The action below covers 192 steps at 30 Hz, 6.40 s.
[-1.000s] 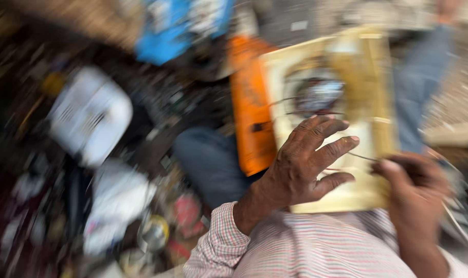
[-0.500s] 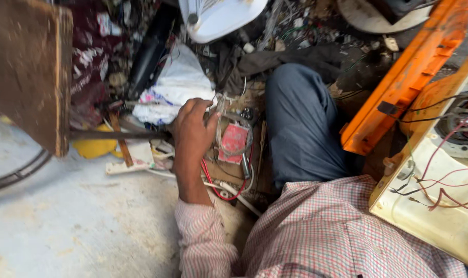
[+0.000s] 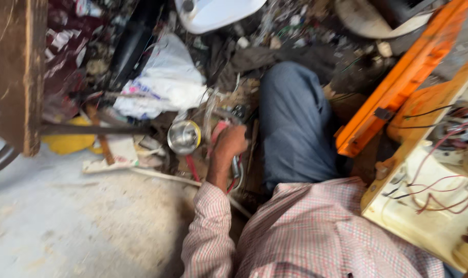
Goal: The person repairs an electric fan motor by stripping wires, twisting them together, and connecting them to a switch inside the fan housing. They use a knife to strip the wire insulation and pliers to twist the wires.
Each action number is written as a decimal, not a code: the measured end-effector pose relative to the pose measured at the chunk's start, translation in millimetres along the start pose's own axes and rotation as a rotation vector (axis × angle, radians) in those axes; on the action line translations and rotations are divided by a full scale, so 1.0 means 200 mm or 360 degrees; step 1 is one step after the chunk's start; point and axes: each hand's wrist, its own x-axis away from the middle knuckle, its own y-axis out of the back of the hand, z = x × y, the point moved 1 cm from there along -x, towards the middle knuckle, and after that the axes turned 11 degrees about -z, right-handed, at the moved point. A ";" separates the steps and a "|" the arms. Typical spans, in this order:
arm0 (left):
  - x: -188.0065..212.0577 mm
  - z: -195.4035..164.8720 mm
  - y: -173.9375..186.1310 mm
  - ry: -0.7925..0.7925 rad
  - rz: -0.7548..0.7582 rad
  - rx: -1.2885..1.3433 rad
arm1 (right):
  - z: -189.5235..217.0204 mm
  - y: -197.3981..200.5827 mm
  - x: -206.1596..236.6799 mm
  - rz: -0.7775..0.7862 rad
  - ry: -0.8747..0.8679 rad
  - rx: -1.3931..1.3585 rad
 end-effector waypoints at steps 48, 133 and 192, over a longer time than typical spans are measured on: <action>0.54 -1.83 0.20 -0.2222 -0.0600 0.1220 | 0.45 -0.14 0.08 -0.0207 -0.0095 0.0172; 0.59 -2.11 -0.09 -0.1898 -0.0175 0.1276 | 0.47 0.15 0.03 -0.0120 0.0221 0.0406; 0.59 -2.13 -0.03 -0.2116 -0.0329 0.1238 | 0.55 0.18 -0.03 0.0045 0.0195 0.0494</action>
